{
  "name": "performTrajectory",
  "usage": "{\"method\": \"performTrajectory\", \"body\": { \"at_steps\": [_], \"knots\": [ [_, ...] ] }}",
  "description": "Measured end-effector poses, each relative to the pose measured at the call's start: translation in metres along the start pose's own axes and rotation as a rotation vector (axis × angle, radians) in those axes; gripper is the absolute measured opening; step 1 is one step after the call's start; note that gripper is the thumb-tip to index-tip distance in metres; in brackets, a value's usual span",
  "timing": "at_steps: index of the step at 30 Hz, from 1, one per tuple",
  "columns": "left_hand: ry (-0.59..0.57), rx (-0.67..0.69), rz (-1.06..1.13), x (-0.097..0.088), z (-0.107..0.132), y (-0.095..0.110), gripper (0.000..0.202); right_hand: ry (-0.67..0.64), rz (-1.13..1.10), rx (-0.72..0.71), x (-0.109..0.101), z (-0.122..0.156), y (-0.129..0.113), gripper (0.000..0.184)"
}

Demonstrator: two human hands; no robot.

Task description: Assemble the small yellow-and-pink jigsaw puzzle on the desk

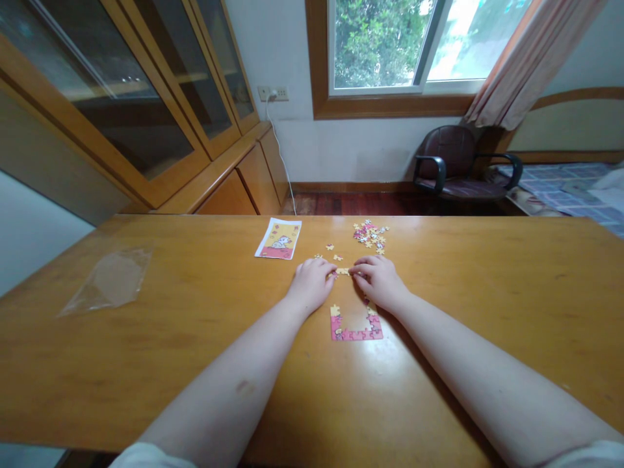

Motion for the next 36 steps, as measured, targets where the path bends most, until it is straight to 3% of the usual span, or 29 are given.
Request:
{"method": "performTrajectory", "body": {
  "at_steps": [19,29,36],
  "knots": [
    [0.015,0.004,0.008,-0.002,0.001,0.0,0.026,-0.036,0.019,-0.052,0.003,0.002,-0.001,0.021],
    [0.078,-0.308,-0.089,-0.002,-0.003,-0.031,0.02,-0.011,-0.019,-0.034,-0.001,0.0,-0.002,0.016],
    [0.027,-0.248,-0.092,0.002,-0.005,-0.034,0.034,-0.001,-0.032,-0.023,0.0,0.0,0.001,0.017]
  ]
}}
Point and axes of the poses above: each hand's wrist, its own z-axis away from the middle knuckle, its own x-axis out of the palm, y = z × x, the point moved 3 cm from there along -z, towards the middle knuckle, and after that the axes turned 15 degrees about -z, right-handed, at the moved point
